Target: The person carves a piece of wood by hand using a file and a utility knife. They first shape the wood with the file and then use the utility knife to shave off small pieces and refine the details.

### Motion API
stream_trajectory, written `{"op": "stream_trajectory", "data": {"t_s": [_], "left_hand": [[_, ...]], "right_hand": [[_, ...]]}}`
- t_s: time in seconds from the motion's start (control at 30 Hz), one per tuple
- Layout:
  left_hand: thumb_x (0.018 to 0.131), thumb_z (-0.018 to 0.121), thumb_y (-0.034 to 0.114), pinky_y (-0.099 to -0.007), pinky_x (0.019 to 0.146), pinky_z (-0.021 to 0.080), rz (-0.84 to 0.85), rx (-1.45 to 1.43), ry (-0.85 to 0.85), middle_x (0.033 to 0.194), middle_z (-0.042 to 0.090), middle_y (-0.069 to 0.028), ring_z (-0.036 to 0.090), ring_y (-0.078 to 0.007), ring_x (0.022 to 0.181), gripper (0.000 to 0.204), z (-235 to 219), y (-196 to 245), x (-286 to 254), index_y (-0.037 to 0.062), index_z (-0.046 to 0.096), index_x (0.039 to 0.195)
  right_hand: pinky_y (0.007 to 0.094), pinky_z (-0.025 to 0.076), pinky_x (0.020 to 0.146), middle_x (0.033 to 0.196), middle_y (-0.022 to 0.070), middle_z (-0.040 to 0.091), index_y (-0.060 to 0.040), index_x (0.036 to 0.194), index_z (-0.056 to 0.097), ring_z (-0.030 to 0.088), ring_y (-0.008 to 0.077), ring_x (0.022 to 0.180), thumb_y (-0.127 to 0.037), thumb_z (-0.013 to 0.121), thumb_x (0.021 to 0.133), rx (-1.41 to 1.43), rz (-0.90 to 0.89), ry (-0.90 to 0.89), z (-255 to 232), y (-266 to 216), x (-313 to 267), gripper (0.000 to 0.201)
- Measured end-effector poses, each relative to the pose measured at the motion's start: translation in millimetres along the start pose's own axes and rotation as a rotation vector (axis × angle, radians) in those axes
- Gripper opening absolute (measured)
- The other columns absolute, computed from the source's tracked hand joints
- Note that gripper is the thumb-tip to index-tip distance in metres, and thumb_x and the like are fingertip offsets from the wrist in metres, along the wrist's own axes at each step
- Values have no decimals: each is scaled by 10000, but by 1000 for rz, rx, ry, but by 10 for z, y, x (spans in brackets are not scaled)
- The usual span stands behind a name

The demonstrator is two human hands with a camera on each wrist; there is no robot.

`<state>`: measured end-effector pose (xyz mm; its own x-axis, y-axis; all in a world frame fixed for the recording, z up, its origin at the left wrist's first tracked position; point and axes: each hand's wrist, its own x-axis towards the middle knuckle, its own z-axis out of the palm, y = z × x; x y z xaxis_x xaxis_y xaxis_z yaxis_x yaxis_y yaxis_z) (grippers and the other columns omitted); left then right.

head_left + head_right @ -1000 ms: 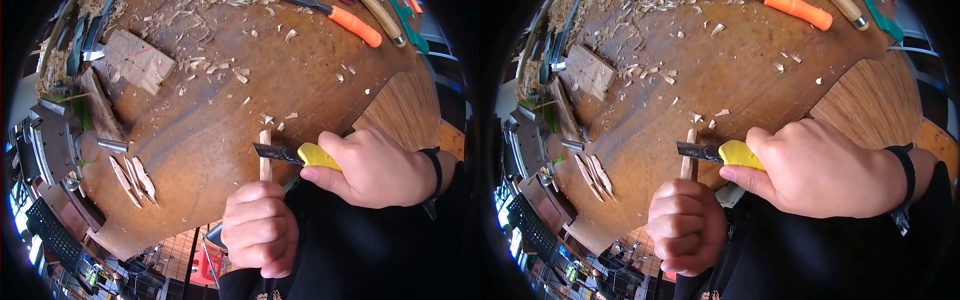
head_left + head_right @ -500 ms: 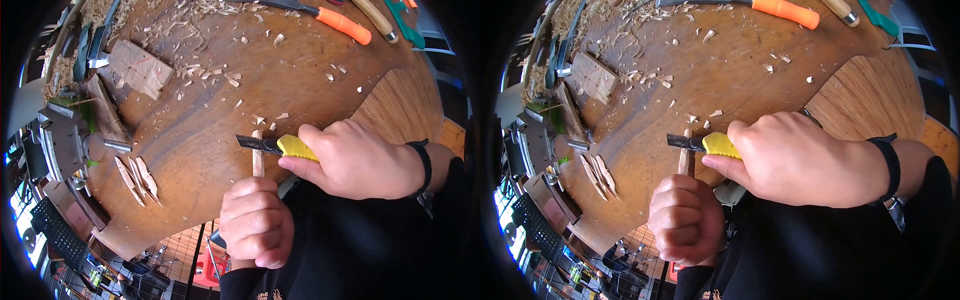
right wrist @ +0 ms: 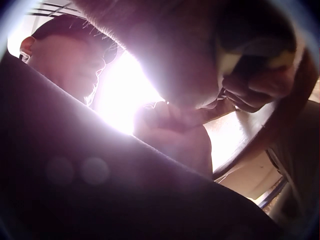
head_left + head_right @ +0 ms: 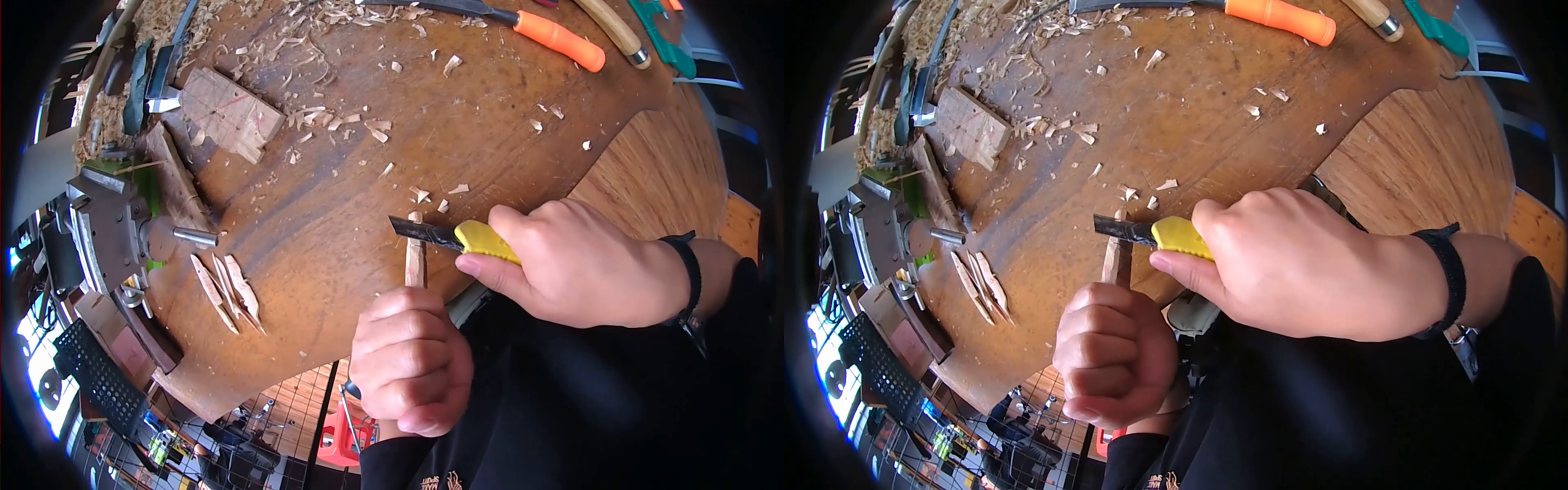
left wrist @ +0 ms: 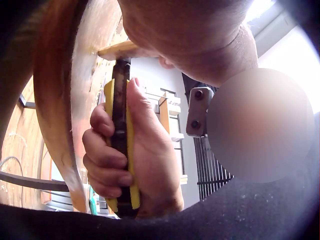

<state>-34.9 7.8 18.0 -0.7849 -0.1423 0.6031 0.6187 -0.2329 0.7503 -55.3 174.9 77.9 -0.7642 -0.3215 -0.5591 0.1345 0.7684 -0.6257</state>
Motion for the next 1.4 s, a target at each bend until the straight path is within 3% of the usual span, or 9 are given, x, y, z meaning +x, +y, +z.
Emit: {"op": "stream_trajectory", "data": {"t_s": [0.07,0.2,0.53,0.63,0.83,0.93,1.1,1.27,1.4], "left_hand": [[1119,323,405,-301,480,300,-90,52,-24,527,290,14,262,-131,447,588,-5,41,-1,140,284,596],[1116,333,407,-306,483,300,-72,80,-53,525,285,14,265,-136,452,588,-12,49,10,136,283,597],[1093,483,358,-355,484,454,-9,243,-137,524,376,-21,422,-181,445,587,-45,86,68,85,333,596],[907,656,149,-393,612,532,25,493,-419,681,527,-99,610,-314,660,368,-141,149,167,13,474,618],[765,812,95,-535,958,540,54,723,-666,850,621,-135,652,-320,881,237,-154,-16,268,-4,601,718],[779,823,100,-537,980,528,61,792,-597,866,676,-116,690,-312,888,215,-143,20,187,36,619,760],[813,786,-91,-425,810,579,-28,966,-195,648,529,-59,537,-235,586,391,-317,94,-4,87,456,702],[765,680,-195,-454,881,586,-36,1031,-219,581,426,-29,503,-207,523,415,-231,140,25,91,411,630],[729,590,-219,-615,1080,482,-14,1098,-306,568,355,-21,413,-176,475,411,-195,119,31,88,354,592]], "right_hand": [[527,547,562,595,266,621,46,798,610,668,461,592,-418,589,1036,11,-15,19,45,12,21,522],[530,557,598,632,282,638,49,790,621,678,473,638,-426,578,1037,31,-46,78,68,13,43,537],[546,555,633,677,299,651,56,844,635,676,496,684,-441,562,1042,69,-122,105,59,97,38,540],[529,530,589,636,285,623,50,854,612,660,484,645,-434,573,1045,128,-206,136,47,151,96,521],[461,437,506,589,219,548,-3,825,548,615,432,563,-410,587,1053,364,-403,330,22,217,297,469],[437,412,499,588,198,511,-19,827,532,588,417,549,-413,573,1059,453,-478,336,41,330,334,460],[290,338,510,664,-18,458,-38,867,511,434,72,580,-523,525,1062,853,-440,170,72,509,324,523],[223,311,514,657,-28,445,-40,928,512,389,43,568,-633,523,1018,1044,-414,75,113,549,294,600],[227,319,511,651,-24,452,-35,935,506,404,46,564,-644,514,1016,1022,-428,90,102,561,323,614]]}}
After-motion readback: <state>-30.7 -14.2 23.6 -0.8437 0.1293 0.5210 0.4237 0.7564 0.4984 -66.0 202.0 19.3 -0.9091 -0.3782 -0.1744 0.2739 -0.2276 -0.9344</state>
